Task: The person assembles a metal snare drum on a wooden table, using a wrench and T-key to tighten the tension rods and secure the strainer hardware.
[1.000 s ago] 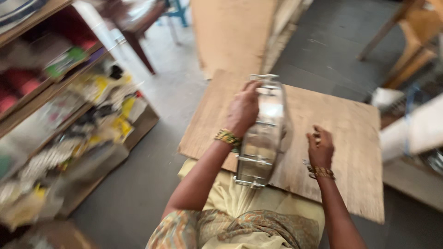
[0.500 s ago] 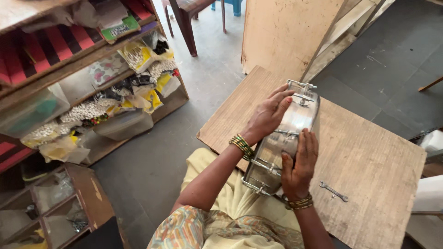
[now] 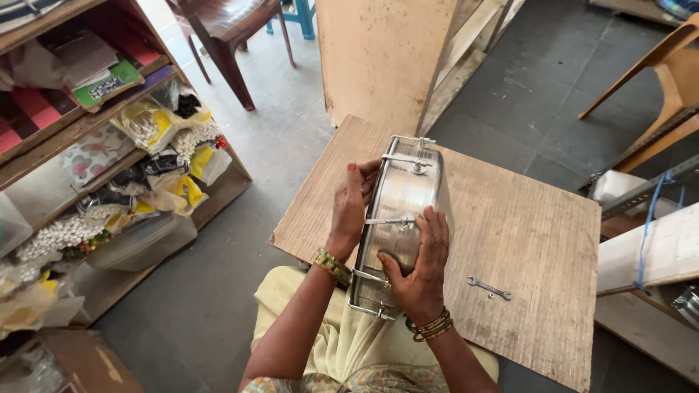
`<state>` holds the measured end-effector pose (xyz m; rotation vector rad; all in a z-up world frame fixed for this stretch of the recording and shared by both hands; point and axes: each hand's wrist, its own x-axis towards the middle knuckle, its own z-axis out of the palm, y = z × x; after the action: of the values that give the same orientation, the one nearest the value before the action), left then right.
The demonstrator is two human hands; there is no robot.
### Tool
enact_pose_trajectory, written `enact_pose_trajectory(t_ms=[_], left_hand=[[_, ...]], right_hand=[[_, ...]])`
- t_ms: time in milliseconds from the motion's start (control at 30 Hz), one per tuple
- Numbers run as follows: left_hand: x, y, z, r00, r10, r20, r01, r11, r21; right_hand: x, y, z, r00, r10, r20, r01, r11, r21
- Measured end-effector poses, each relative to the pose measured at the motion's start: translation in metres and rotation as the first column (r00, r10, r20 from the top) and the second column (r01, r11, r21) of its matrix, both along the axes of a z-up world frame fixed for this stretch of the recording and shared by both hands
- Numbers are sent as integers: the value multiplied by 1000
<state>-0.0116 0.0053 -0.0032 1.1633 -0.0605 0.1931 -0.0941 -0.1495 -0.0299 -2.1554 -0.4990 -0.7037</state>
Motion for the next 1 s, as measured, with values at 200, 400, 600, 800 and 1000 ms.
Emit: enact_pose_trajectory(t_ms=[200,400,600,800,1000], left_hand=[[-50,1,-10,974,35,222,-122,913,390],[-81,4,-19,992,106,70,-125,909,398],[-69,20,-22,988,79,-132,-50,976,214],[-78,23,-27,990,6,144,-16,998,68],[-90,6,-19,957,-38,288,-88,906,414]], right_hand=[[-2,0,-3,1000,-23,4,23,1000,-12],[-5,0,-3,999,-51,-14,50,997,-56],[-10,2,2,996,-83,-43,79,993,-89],[-13,5,12,984,-126,-128,117,990,-81],[-14,15,5,996,-11,-85,34,963,267]])
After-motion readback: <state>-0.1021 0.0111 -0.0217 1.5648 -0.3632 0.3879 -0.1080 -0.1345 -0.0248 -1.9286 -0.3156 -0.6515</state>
